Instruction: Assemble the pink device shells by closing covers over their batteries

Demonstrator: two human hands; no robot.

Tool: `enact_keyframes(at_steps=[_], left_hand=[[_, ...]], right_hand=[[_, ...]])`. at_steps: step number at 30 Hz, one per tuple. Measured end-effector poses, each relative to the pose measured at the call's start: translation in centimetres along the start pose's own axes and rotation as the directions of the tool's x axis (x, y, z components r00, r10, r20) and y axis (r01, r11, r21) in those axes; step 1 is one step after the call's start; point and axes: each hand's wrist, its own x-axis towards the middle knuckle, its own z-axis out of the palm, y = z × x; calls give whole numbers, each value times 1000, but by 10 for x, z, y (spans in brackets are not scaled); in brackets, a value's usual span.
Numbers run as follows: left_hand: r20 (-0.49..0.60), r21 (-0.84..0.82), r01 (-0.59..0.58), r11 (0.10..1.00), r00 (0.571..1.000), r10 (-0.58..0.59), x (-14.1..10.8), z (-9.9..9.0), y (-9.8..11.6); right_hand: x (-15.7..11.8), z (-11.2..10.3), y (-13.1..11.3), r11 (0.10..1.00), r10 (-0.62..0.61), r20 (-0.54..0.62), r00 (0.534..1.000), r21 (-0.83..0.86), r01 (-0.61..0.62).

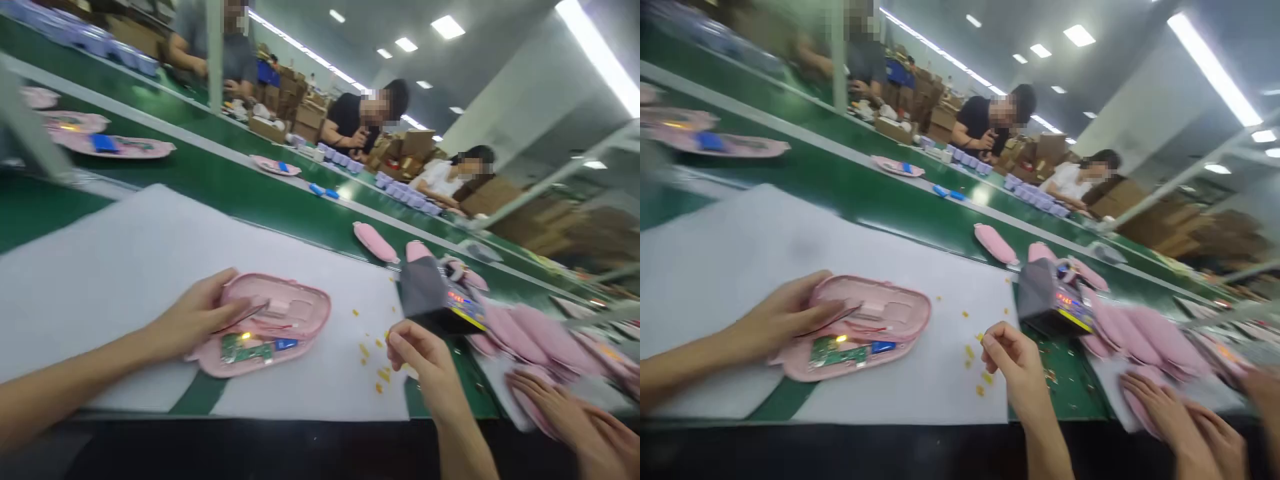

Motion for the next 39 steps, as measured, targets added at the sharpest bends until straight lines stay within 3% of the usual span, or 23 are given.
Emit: enact_keyframes(at_steps=[3, 6, 8, 10, 14, 21, 26, 32, 35, 39], left_hand=[[98, -59, -32, 998, 994, 38, 1, -3, -1], [142, -185, 2, 983, 990, 25, 1, -4, -8], [152, -225, 5, 974, 988, 30, 0, -4, -10], [136, -221, -20, 975, 989, 52, -1, -3, -11], [96, -154, -62, 986, 992, 78, -2, -5, -13], [86, -65, -133, 989, 987, 138, -3, -7, -18], [85, -31, -173, 984, 981, 175, -3, -8, -22], [73, -6, -168, 986, 983, 168, -7, -12, -18], [64, -47, -152, 987, 986, 155, -10, -12, -14], [56, -62, -120, 991, 991, 123, -8, -11, -11]], right_hand=[[10, 45, -46, 953, -173, 239, 956, -205, 223], [28, 93, -83, 818, -311, 447, 839, -323, 476], [41, 120, -95, 703, -355, 511, 783, -406, 584], [51, 139, -96, 571, -361, 542, 759, -514, 640], [59, 153, -88, 377, -369, 535, 760, -661, 649], [56, 155, -89, 330, -394, 508, 766, -700, 634], [57, 161, -97, 377, -326, 445, 834, -748, 546], [70, 149, -108, 405, -201, 239, 950, -862, 303], [77, 136, -102, 567, -253, 203, 946, -761, 315], [78, 136, -89, 778, -213, 381, 900, -490, 392]])
